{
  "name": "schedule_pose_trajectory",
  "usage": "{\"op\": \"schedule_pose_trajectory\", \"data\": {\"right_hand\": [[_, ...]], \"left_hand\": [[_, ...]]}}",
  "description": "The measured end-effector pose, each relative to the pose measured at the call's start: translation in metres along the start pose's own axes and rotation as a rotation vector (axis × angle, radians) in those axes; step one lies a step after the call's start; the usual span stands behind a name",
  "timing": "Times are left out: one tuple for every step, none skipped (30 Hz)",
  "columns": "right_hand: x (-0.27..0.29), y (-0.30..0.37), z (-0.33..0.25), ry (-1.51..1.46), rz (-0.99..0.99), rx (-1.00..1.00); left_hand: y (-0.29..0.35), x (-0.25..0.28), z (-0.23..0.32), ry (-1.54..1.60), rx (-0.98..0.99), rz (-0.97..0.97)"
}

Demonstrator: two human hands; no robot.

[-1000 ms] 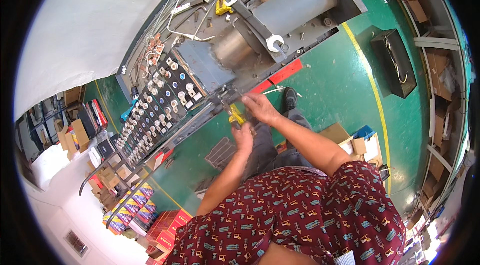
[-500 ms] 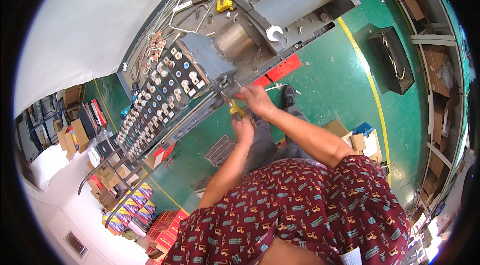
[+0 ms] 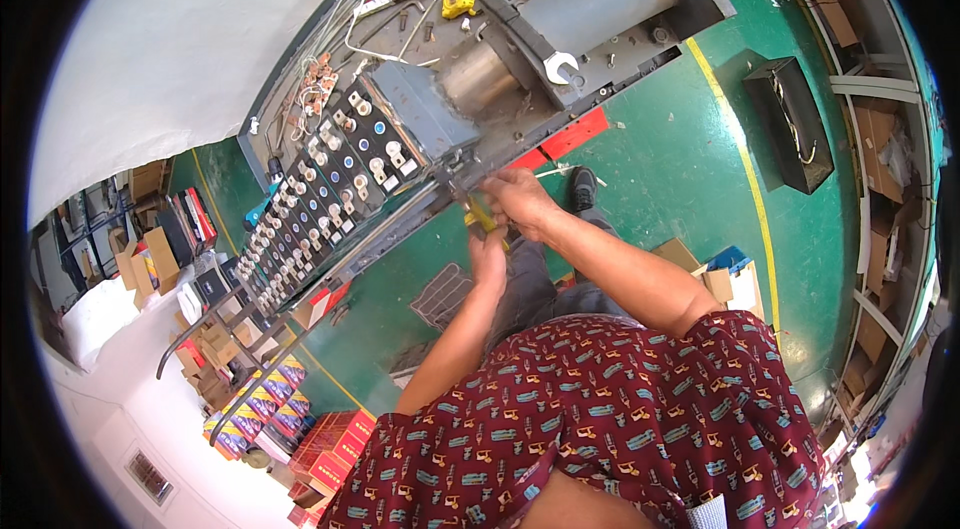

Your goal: The person assembles an electrical component rack by inserting metal rods and securing them with tools. They use pliers and a screwdriver to tighten connections and adjust parts on the rack. The person handles wires and small metal pieces, placing them into designated slots on the assembly.

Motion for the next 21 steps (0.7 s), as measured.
{"op": "schedule_pose_trajectory", "data": {"right_hand": [[0.002, -0.002, 0.003, 0.025, -0.012, 0.008], [0.002, -0.001, 0.001, 0.032, -0.021, 0.009], [0.002, 0.0, -0.001, 0.039, -0.03, 0.01], [0.002, 0.001, -0.002, 0.046, -0.039, 0.011], [0.004, -0.001, 0.0, 0.027, -0.049, 0.012], [0.006, -0.004, 0.002, 0.008, -0.06, 0.012], [0.008, -0.006, 0.005, -0.011, -0.07, 0.013], [0.008, -0.005, 0.004, -0.002, -0.067, 0.01], [0.008, -0.004, 0.003, 0.007, -0.064, 0.008], [0.008, -0.004, 0.003, 0.017, -0.061, 0.006], [0.008, -0.004, 0.003, 0.021, -0.062, 0.007], [0.009, -0.004, 0.002, 0.025, -0.063, 0.008], [0.009, -0.004, 0.002, 0.03, -0.063, 0.009], [0.009, -0.005, 0.003, 0.023, -0.066, 0.014], [0.009, -0.005, 0.003, 0.016, -0.07, 0.019], [0.01, -0.005, 0.004, 0.01, -0.073, 0.025], [0.01, -0.006, 0.004, 0.0, -0.081, 0.021], [0.011, -0.006, 0.005, -0.011, -0.09, 0.017], [0.011, -0.006, 0.005, -0.021, -0.098, 0.014], [0.012, -0.006, 0.006, -0.017, -0.097, 0.011], [0.012, -0.007, 0.006, -0.013, -0.095, 0.008]], "left_hand": [[0.004, -0.001, 0.004, -0.035, 0.033, 0.028], [0.01, -0.002, 0.009, -0.068, 0.068, 0.059], [0.008, 0.002, 0.006, -0.081, 0.059, 0.041], [0.004, 0.008, 0.002, -0.094, 0.051, 0.023], [0.005, 0.01, 0.004, -0.11, 0.041, 0.002], [0.008, 0.011, 0.003, -0.082, 0.072, 0.017], [0.012, 0.013, 0.002, -0.053, 0.102, 0.032], [0.015, 0.013, 0.001, -0.021, 0.134, 0.05], [0.013, 0.016, -0.002, -0.041, 0.116, 0.035], [0.008, 0.021, -0.005, -0.062, 0.098, 0.02], [0.006, 0.022, -0.003, -0.082, 0.078, 0.004], [0.005, 0.022, -0.003, -0.092, 0.077, 0.004], [0.004, 0.022, -0.002, -0.102, 0.075, 0.004], [0.004, 0.022, -0.002, -0.112, 0.073, 0.005], [0.003, 0.023, -0.002, -0.116, 0.056, 0.012], [0.002, 0.023, -0.002, -0.121, 0.038, 0.02], [0.002, 0.023, -0.001, -0.123, 0.019, 0.029], [0.001, 0.023, -0.001, -0.105, 0.004, 0.016], [0.002, 0.023, 0.0, -0.087, -0.011, 0.002], [0.003, 0.022, 0.002, -0.07, -0.023, -0.013], [0.005, 0.021, 0.003, -0.049, 0.008, -0.016]]}}
Point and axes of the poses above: each hand's wrist, its own y-axis away from the middle knuckle, its own x-axis out of the back of the hand, z = x × y, the point moved 2 cm from there along -y, towards the middle knuckle, and after that the axes turned 13 degrees about x, right-handed, at the moved point
